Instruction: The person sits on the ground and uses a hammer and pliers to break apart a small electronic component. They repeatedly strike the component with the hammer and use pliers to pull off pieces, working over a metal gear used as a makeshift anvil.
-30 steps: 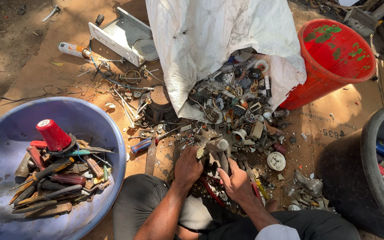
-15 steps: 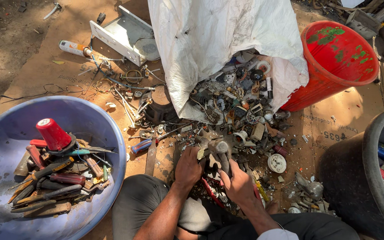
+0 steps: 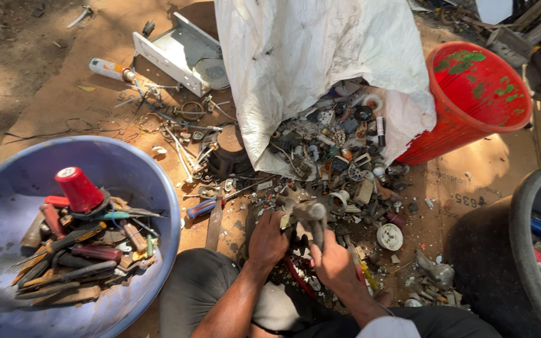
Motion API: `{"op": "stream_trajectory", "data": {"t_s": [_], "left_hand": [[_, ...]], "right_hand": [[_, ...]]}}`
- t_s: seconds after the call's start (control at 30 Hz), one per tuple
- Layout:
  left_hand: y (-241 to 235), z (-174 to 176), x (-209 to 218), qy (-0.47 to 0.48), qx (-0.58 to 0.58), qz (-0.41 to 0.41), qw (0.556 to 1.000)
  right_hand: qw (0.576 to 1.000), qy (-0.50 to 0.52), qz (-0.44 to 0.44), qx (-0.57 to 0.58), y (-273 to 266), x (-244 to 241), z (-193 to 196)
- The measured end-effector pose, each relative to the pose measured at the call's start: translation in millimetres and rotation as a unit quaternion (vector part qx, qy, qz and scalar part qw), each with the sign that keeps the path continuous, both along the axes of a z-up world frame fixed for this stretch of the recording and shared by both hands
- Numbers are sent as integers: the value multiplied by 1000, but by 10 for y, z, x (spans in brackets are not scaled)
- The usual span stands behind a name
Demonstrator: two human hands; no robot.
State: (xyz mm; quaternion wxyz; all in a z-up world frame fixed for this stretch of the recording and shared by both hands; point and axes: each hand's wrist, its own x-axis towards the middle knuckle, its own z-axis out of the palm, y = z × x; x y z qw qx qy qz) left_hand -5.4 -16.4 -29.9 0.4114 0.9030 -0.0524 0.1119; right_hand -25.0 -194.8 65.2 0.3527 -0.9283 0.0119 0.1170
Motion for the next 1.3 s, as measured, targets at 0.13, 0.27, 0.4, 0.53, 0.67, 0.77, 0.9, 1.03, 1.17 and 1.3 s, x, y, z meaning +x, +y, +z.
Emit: {"op": "stream_trajectory", "data": {"t_s": [0.13,0.27,0.4,0.53,0.67,0.77,0.9,1.03,1.17,1.3], "left_hand": [[84,21,-111,6,-30,3,1000],[73,54,-13,42,-36,-9,998],[57,44,-16,39,-41,6,998],[55,-34,22,6,-12,-12,1000],[19,-107,-15,65,-4,-7,998],[26,-91,32,43,-8,-7,999],[33,-77,-2,9,-6,-3,1000],[29,24,6,50,-10,-1,999],[66,125,-54,4,-31,-1,1000],[55,118,-25,9,-25,24,999]], "right_hand": [[990,-77,-41,109,-6,-172,-50],[966,-232,-18,114,-205,-188,-74],[943,-262,11,206,-168,-155,-143],[979,-166,13,117,22,-55,-141],[984,-88,-45,150,33,-98,-75],[975,-98,-58,191,-110,-178,-39],[919,-291,-27,265,-283,-315,-155],[974,-197,62,96,-182,-182,-250],[996,-90,22,10,30,-152,-233],[984,-156,25,87,-97,-253,-214]]}}
